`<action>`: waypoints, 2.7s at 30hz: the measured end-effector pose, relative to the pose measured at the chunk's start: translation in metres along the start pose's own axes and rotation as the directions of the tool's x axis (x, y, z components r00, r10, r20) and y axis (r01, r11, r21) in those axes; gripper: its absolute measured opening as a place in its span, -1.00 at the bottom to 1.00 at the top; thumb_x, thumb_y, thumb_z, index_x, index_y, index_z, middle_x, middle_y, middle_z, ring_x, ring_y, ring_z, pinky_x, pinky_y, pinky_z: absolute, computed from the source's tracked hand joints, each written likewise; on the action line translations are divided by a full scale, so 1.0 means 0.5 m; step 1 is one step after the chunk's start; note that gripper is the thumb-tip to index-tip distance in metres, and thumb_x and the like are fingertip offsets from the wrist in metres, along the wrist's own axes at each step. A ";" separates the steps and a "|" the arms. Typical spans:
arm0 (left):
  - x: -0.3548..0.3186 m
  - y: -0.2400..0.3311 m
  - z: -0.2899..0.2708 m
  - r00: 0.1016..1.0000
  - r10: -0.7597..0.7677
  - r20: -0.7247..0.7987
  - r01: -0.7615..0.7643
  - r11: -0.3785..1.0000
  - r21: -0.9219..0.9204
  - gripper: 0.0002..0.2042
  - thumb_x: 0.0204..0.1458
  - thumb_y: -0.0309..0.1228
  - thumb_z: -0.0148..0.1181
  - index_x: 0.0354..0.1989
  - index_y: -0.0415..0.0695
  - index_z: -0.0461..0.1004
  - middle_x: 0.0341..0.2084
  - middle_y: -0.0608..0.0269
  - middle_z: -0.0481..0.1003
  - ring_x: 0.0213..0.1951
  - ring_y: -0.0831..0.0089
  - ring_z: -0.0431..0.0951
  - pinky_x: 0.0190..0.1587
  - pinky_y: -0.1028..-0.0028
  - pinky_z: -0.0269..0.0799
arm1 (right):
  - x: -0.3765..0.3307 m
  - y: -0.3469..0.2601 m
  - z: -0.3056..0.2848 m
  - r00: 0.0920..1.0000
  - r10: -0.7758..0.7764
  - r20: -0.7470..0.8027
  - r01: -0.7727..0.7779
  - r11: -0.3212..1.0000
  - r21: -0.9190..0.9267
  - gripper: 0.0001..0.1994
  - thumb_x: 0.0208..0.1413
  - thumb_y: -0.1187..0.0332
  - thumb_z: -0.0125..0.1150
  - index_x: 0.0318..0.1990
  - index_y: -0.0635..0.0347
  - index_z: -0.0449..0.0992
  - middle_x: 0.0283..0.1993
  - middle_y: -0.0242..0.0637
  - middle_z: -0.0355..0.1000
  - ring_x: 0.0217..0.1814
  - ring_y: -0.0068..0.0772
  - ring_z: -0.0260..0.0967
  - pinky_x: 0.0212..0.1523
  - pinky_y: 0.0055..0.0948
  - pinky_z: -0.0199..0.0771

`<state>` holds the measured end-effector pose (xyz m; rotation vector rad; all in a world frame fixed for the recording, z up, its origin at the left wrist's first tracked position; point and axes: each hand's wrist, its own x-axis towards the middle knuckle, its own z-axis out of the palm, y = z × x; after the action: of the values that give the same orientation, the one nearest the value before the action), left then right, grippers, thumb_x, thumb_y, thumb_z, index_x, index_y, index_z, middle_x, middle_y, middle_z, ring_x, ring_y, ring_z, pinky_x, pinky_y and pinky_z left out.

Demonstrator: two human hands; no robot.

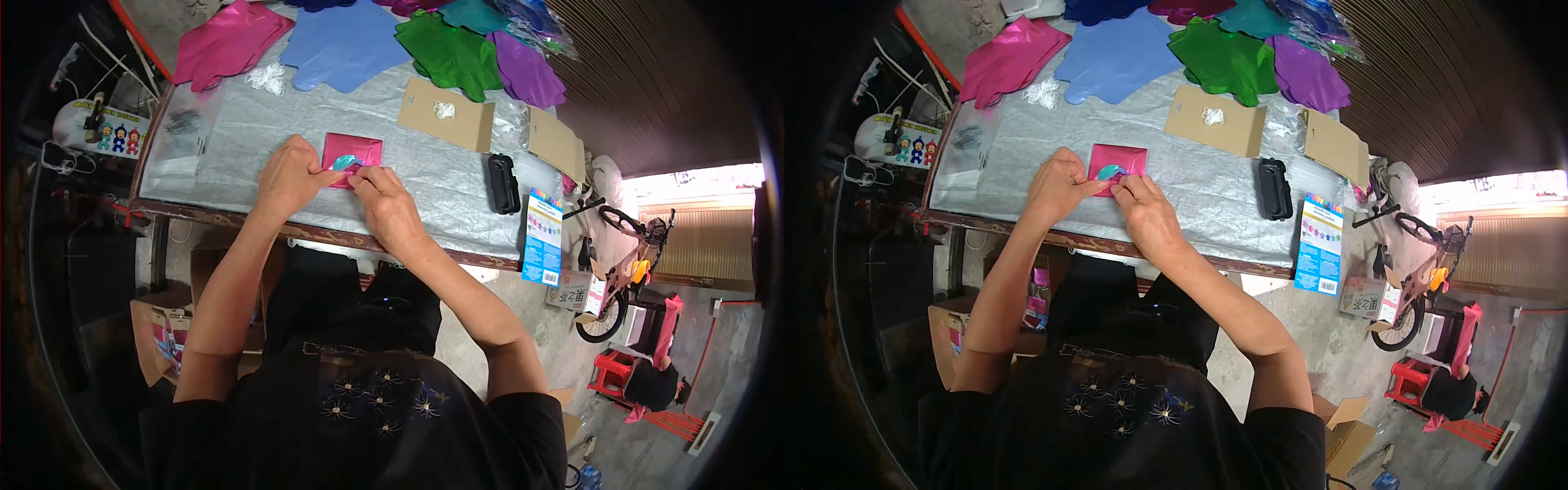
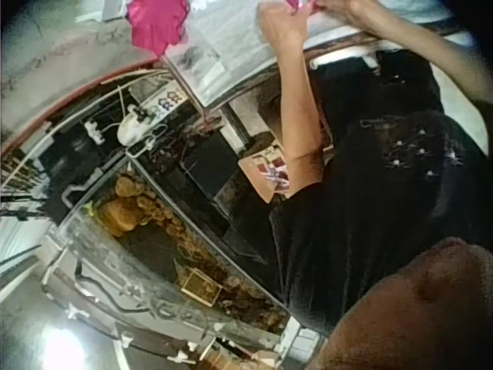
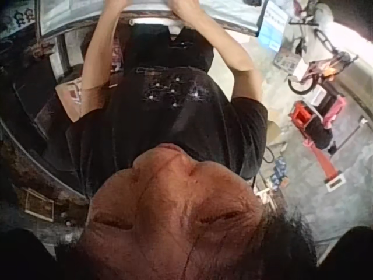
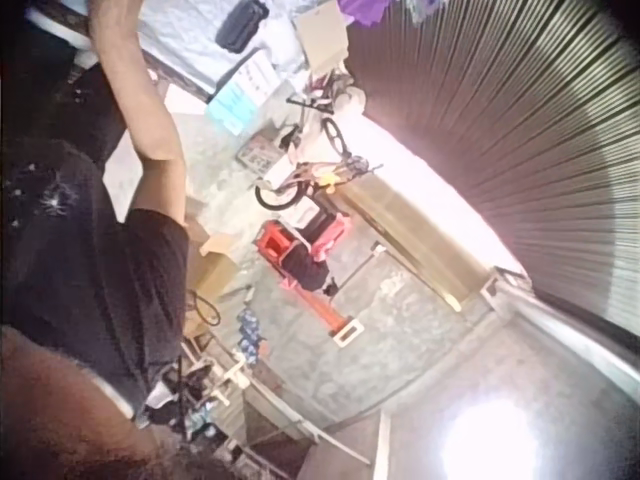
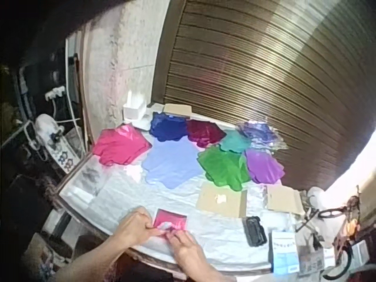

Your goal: Folding and stacking various colored foil sheets at a workspace.

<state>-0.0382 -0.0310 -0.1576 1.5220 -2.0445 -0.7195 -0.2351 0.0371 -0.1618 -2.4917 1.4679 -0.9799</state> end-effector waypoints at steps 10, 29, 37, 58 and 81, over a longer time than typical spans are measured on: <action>-0.029 0.010 -0.066 0.656 0.751 0.073 -0.728 0.604 0.325 -0.86 -0.10 -0.40 0.35 -0.38 -0.13 0.55 -0.39 0.29 0.50 -0.34 0.30 0.54 -0.29 0.32 0.41 | 0.001 0.014 -0.013 0.999 0.010 0.044 -0.015 0.990 0.137 -0.76 0.00 0.59 0.26 -0.13 0.34 0.59 -0.15 -0.13 0.47 -0.13 -0.06 0.44 -0.12 -0.23 0.53; 0.068 0.078 -0.138 0.947 0.198 0.253 0.035 0.718 -0.695 -0.68 0.32 -0.21 0.09 -0.03 -0.23 0.59 -0.12 0.25 0.61 -0.13 0.52 0.58 -0.01 0.47 0.43 | 0.031 0.013 -0.137 0.857 0.500 0.127 -0.460 0.629 0.627 -0.87 0.19 0.46 0.29 -0.17 0.32 0.63 -0.35 -0.39 0.52 -0.34 -0.57 0.40 -0.30 -0.55 0.35; 0.023 0.158 -0.008 0.963 0.053 0.263 0.210 0.462 -0.861 -0.61 0.34 -0.15 0.08 -0.01 -0.27 0.59 -0.24 0.27 0.63 -0.18 0.57 0.58 0.00 0.55 0.42 | 0.016 0.027 -0.169 0.775 0.597 0.208 -0.541 0.458 0.705 -0.88 0.19 0.48 0.29 -0.23 0.39 0.64 -0.43 -0.38 0.55 -0.43 -0.69 0.33 -0.40 -0.60 0.32; 0.017 0.207 0.103 0.987 0.040 0.154 0.102 0.581 -0.808 -0.70 0.26 -0.25 0.21 -0.29 -0.30 0.64 -0.52 0.42 0.56 -0.52 0.73 0.40 -0.44 0.61 0.32 | -0.008 0.097 -0.258 0.745 0.503 0.438 -0.664 0.504 0.552 -0.89 0.12 0.43 0.40 -0.35 0.32 0.65 -0.44 -0.40 0.56 -0.42 -0.66 0.40 -0.33 -0.59 0.40; 0.031 0.285 0.096 0.765 0.644 -0.010 -0.644 0.765 0.002 -0.18 -0.30 -0.15 0.59 0.26 -0.06 0.44 0.38 0.20 0.23 0.45 0.04 0.09 0.37 0.06 0.11 | -0.072 0.143 -0.263 0.495 0.774 0.395 -0.533 -0.088 0.841 -0.86 0.11 0.43 0.40 -0.40 0.30 0.58 -0.62 -0.38 0.40 -0.68 -0.59 0.25 -0.65 -0.55 0.17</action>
<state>-0.1745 -0.0057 -0.0974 0.7041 -2.3420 -0.4238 -0.3753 0.0592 -0.1020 -0.5792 1.2796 -1.2739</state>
